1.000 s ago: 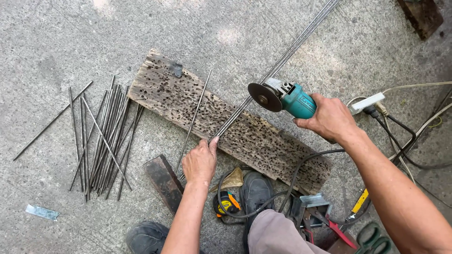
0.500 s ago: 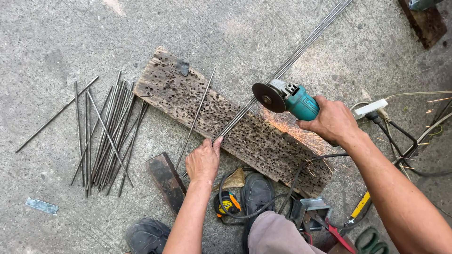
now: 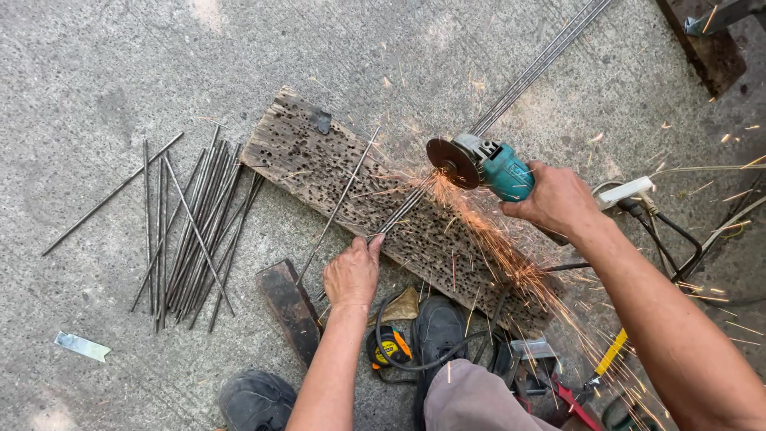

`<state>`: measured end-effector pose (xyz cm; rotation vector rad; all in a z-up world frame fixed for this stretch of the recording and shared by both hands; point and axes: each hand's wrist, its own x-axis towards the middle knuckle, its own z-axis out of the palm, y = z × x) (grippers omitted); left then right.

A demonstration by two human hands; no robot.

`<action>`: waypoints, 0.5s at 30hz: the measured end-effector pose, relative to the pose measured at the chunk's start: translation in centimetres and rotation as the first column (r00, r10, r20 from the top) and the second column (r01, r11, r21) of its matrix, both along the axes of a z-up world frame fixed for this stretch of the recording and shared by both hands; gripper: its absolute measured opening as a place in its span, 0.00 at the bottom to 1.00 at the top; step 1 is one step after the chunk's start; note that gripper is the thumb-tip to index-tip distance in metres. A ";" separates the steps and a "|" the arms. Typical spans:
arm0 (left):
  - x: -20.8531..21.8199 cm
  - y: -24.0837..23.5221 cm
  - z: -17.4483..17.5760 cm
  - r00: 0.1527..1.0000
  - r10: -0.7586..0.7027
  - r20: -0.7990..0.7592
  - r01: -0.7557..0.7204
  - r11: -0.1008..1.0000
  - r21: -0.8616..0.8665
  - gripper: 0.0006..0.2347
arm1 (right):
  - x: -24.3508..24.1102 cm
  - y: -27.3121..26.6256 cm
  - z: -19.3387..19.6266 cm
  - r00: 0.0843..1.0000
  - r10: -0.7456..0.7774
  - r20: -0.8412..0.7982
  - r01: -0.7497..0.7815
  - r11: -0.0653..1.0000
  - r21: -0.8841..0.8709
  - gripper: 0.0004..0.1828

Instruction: Cutting thin metal rods to length using an angle grinder on a concrete floor.

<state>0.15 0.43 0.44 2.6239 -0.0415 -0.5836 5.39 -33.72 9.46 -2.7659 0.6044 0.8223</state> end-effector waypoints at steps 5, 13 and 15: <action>-0.7 -0.1 -1.4 0.999 -0.014 0.044 0.012 0.999 0.033 0.27 | -0.2 -1.3 -1.8 1.000 0.006 -0.013 -0.006 1.000 -0.005 0.45; -0.6 -0.3 -1.3 0.994 -0.017 0.109 0.013 0.999 0.041 0.26 | -0.6 -0.8 -1.1 1.000 -0.005 -0.007 0.005 1.000 -0.002 0.44; -0.5 -0.3 -1.0 0.994 -0.020 0.110 0.016 0.999 0.038 0.26 | -0.7 -0.3 -0.6 1.000 -0.008 -0.019 0.008 1.000 0.005 0.45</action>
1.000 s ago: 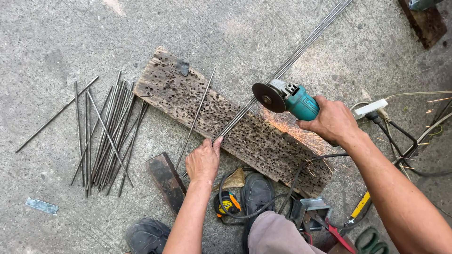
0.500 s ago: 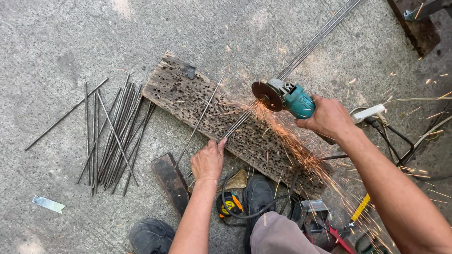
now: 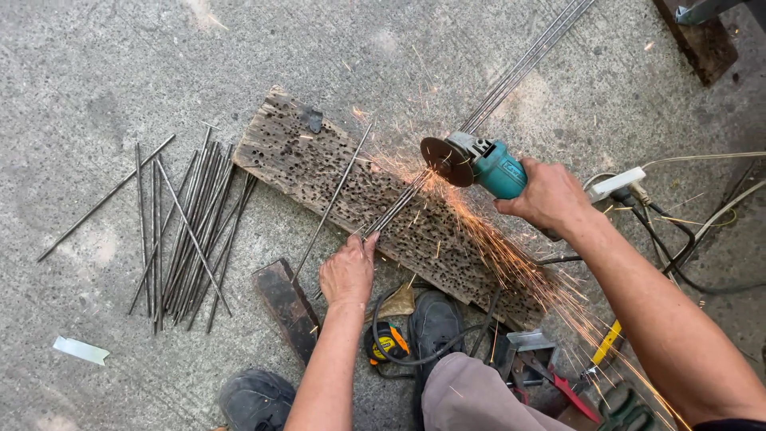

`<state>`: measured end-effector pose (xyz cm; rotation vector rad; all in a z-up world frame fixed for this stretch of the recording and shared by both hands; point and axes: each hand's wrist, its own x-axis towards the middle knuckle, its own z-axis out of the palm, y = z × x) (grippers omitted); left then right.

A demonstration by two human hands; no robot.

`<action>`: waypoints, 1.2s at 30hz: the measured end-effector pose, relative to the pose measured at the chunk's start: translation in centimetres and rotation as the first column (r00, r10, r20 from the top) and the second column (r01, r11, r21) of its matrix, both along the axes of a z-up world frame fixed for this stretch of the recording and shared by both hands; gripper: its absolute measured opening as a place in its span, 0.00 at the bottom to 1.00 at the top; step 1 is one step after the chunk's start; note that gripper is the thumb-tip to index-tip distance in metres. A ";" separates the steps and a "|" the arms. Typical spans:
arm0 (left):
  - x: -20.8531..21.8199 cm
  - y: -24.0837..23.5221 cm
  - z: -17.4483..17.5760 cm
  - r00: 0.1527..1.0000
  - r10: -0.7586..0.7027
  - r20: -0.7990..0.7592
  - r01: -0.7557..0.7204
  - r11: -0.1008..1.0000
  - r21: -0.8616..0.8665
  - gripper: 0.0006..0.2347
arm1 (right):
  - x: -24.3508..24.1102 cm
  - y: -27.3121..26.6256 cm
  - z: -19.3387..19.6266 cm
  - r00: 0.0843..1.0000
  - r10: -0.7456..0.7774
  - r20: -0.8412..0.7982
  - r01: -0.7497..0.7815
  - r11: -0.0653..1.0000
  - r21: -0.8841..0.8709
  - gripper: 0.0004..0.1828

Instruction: Cutting thin metal rods to length using an angle grinder on a concrete floor.

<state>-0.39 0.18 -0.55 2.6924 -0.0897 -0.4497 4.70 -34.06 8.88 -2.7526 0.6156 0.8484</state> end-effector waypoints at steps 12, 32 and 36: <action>-0.2 0.0 -0.5 0.998 0.004 -0.063 -0.004 1.000 0.004 0.27 | -0.7 -1.3 -1.2 0.995 -0.005 -0.095 0.000 0.999 -0.053 0.50; -0.6 0.1 -0.7 1.000 -0.021 -0.011 0.022 0.999 0.033 0.26 | -0.3 -0.1 -0.1 0.998 -0.023 -0.051 0.022 1.000 -0.011 0.46; -0.3 0.0 -0.7 1.000 -0.023 0.015 0.022 0.999 0.048 0.26 | -0.3 0.5 1.2 0.999 -0.014 -0.031 0.014 1.000 0.013 0.46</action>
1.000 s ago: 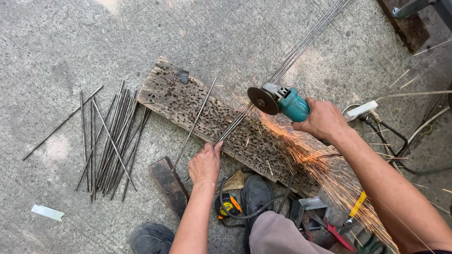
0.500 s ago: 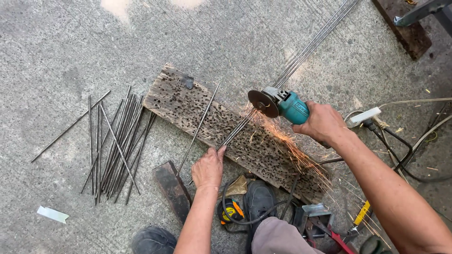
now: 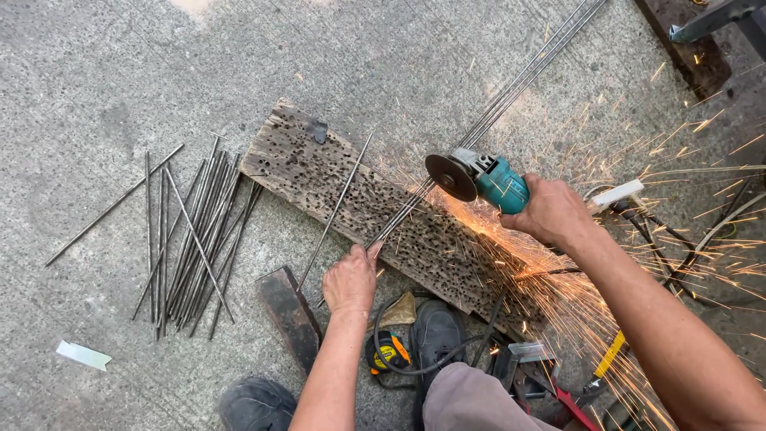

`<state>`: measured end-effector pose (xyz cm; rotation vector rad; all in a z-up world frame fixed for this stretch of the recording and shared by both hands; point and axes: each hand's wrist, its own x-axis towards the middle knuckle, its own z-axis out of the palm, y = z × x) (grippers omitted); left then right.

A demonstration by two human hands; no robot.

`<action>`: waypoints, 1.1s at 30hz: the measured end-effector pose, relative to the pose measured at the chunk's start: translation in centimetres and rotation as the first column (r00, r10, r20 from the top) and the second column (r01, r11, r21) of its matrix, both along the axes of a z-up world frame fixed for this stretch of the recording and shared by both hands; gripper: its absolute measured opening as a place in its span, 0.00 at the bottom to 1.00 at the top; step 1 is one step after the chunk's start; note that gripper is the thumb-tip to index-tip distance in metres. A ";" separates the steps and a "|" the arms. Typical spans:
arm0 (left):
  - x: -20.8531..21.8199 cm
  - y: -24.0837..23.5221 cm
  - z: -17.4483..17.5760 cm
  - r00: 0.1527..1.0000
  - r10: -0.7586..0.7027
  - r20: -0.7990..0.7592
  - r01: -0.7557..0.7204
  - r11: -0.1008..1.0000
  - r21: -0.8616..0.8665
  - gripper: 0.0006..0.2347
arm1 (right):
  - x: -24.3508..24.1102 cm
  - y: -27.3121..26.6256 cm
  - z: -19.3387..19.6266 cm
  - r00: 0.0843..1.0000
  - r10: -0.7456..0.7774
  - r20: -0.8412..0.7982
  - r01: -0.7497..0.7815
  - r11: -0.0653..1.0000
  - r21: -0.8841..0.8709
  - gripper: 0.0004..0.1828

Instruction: Cutting thin metal rods to length using an angle grinder on a concrete floor.

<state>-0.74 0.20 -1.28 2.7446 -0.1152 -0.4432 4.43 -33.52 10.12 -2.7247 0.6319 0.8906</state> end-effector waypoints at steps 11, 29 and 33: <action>-0.3 -0.1 0.2 1.000 0.014 0.000 -0.014 1.000 -0.001 0.26 | -1.6 -0.8 -0.3 0.995 0.028 -0.094 -0.034 0.997 -0.065 0.42; 0.0 -0.2 -0.2 1.000 0.023 0.004 -0.023 1.000 -0.008 0.25 | 0.3 0.1 -1.3 1.000 0.011 -0.030 -0.013 0.996 -0.083 0.46; -0.1 -0.2 -0.5 1.000 0.030 0.001 -0.030 0.999 -0.030 0.25 | 0.0 -0.2 -1.4 0.999 0.009 -0.049 -0.014 0.995 -0.098 0.47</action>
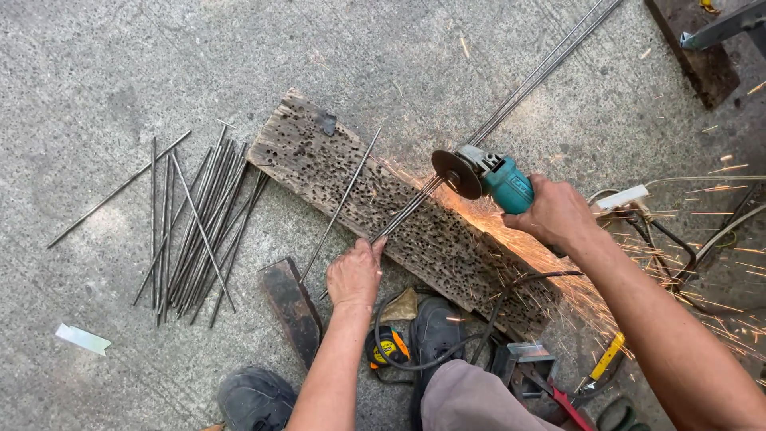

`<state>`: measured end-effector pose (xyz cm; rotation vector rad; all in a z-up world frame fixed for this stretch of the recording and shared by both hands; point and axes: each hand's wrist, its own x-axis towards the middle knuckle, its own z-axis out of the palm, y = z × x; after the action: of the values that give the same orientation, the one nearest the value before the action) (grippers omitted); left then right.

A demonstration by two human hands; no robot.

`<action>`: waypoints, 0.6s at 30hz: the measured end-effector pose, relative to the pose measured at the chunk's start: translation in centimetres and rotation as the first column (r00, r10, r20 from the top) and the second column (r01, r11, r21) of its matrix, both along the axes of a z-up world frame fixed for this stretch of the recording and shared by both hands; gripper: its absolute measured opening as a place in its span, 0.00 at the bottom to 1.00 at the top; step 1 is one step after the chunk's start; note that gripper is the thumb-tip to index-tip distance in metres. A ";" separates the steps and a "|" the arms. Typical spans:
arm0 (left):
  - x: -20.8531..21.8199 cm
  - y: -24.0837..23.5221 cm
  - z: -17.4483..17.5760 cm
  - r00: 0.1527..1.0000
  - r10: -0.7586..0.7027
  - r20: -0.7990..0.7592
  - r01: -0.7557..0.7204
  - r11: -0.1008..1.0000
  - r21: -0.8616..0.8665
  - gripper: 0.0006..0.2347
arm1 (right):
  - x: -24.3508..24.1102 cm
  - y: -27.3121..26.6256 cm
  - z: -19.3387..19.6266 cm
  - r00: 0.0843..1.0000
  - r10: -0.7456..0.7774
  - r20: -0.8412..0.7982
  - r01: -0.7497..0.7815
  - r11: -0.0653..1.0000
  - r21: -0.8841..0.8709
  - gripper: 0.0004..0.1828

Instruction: Cutting thin metal rods to length using an angle grinder on a concrete floor.

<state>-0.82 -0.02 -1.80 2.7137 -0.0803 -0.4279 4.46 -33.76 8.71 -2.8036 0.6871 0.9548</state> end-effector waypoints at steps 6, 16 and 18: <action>-0.1 0.1 -0.3 0.999 -0.012 -0.035 0.011 1.000 -0.009 0.25 | -0.1 0.5 1.5 1.000 0.016 -0.019 -0.016 1.000 -0.006 0.47; -0.3 -0.1 -0.5 1.000 -0.016 0.000 0.016 1.000 0.017 0.24 | -0.6 0.1 1.5 0.997 0.025 -0.068 -0.028 0.999 -0.041 0.51; -0.2 0.0 0.0 0.998 -0.034 -0.056 0.035 0.999 0.011 0.25 | -0.9 0.1 1.3 0.998 0.024 -0.060 -0.026 0.999 -0.038 0.50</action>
<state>-1.04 -0.03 -1.85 2.7131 -0.1098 -0.5150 3.54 -33.70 9.99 -2.8340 0.6867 1.0439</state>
